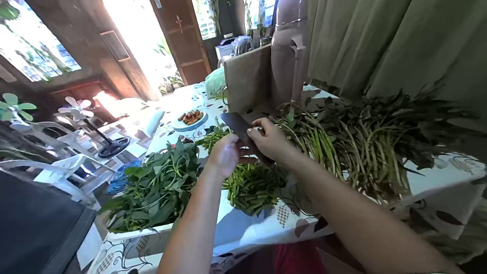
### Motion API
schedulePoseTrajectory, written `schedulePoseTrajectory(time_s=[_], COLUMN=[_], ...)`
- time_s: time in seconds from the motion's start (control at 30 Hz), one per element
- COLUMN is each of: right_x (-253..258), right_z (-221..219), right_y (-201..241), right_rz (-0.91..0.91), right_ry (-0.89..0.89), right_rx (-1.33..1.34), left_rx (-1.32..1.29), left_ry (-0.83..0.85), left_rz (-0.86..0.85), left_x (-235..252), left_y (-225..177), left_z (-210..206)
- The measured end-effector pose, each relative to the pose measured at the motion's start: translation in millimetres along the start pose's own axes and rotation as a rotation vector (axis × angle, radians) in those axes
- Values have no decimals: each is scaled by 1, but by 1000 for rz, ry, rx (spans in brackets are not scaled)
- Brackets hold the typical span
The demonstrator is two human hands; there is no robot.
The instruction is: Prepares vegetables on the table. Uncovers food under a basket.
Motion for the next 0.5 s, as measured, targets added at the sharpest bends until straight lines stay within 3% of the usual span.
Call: schedulePoseTrajectory(time_s=[0.07,0.17,0.33,0.5], right_x=[1,1,14,14], right_z=[-11,-22,-28,-20], right_y=[5,13,-4,-26], right_rz=[44,67,77,66], right_ry=[-27,-29,56,169], right_rx=[-96,-201,-105,-138], left_rx=[-141,-1,247,123], left_ry=[-161,-335,-410,-543], left_rz=[-115,-153,-227,-322], left_x=[-7,-15,-20,-32], left_y=[-5,-9,-26,-46], left_z=[10,23,45,63])
Point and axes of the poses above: each hand's wrist, its own x-axis towards the middle knuckle, its own z-axis out of the back of the hand, y = z × x, the point moved 9 cm from there along x, towards the middle knuckle, and after that the axes turned 13 degrees about -z, right-handed, at the moved point
